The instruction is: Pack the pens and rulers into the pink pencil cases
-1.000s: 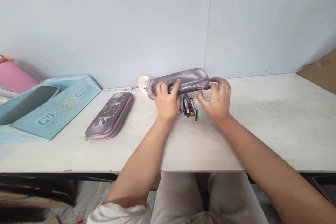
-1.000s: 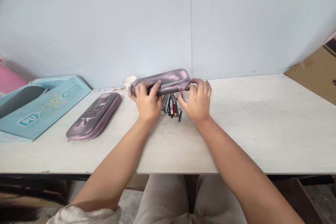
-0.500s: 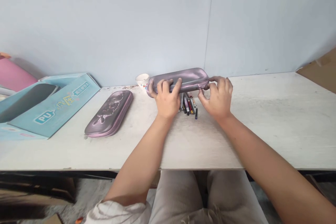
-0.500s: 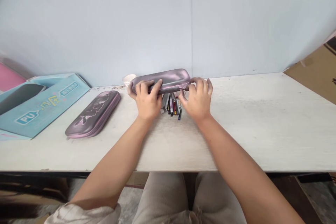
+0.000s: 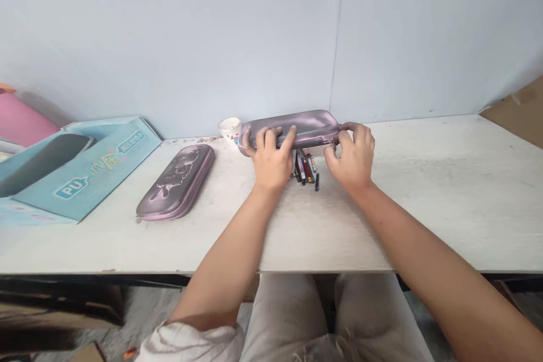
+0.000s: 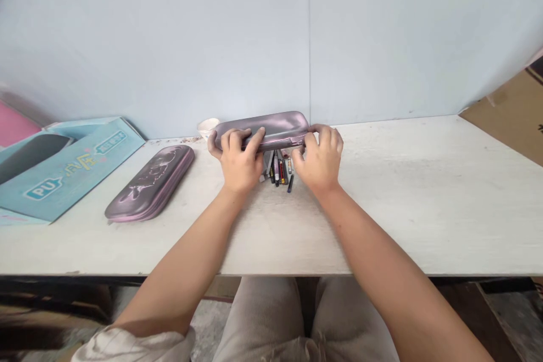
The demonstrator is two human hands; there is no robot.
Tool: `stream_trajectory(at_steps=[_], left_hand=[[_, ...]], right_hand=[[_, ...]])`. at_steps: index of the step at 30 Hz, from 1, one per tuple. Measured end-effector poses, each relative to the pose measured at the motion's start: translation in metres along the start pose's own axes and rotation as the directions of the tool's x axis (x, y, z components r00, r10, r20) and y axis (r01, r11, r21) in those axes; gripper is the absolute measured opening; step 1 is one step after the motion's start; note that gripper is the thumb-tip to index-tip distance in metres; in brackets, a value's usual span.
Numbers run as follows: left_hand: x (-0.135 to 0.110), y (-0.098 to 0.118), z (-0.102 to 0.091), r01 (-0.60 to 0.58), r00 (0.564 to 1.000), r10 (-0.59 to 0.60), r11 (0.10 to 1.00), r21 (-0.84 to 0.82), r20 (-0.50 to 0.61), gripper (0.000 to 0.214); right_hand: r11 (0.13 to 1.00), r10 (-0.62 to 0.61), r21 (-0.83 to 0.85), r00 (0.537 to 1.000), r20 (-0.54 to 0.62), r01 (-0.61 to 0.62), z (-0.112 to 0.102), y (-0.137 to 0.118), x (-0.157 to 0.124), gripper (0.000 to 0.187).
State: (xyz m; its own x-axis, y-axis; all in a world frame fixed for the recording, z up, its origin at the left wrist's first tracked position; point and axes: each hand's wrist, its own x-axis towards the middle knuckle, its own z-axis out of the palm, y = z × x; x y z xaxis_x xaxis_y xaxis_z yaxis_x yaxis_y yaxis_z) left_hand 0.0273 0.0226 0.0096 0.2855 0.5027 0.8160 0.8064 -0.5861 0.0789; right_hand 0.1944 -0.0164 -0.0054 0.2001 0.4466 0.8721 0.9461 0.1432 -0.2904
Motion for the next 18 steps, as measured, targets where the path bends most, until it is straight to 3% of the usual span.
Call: stream_trajectory(at_steps=[6, 11, 14, 18], left_hand=[[0.0, 0.0, 0.001, -0.011, 1.0, 0.011, 1.0, 0.013, -0.01, 0.041], [0.001, -0.001, -0.001, 0.002, 1.0, -0.002, 1.0, 0.021, 0.001, 0.044], [0.003, -0.003, -0.001, 0.022, 1.0, -0.022, 0.999, 0.029, 0.005, 0.045], [0.006, -0.007, -0.001, 0.061, 0.997, -0.06, 0.998, -0.033, 0.043, 0.043]], right_hand=[[0.999, 0.039, 0.0, 0.999, -0.007, -0.039, 0.001, 0.001, 0.0, 0.003], [1.0, -0.01, 0.001, 1.0, -0.01, 0.01, -0.001, 0.004, 0.003, 0.004], [0.998, -0.057, -0.019, 0.998, -0.003, 0.057, -0.005, 0.013, 0.009, 0.006], [0.999, -0.032, 0.012, 0.999, -0.002, 0.032, -0.008, 0.031, 0.017, 0.009]])
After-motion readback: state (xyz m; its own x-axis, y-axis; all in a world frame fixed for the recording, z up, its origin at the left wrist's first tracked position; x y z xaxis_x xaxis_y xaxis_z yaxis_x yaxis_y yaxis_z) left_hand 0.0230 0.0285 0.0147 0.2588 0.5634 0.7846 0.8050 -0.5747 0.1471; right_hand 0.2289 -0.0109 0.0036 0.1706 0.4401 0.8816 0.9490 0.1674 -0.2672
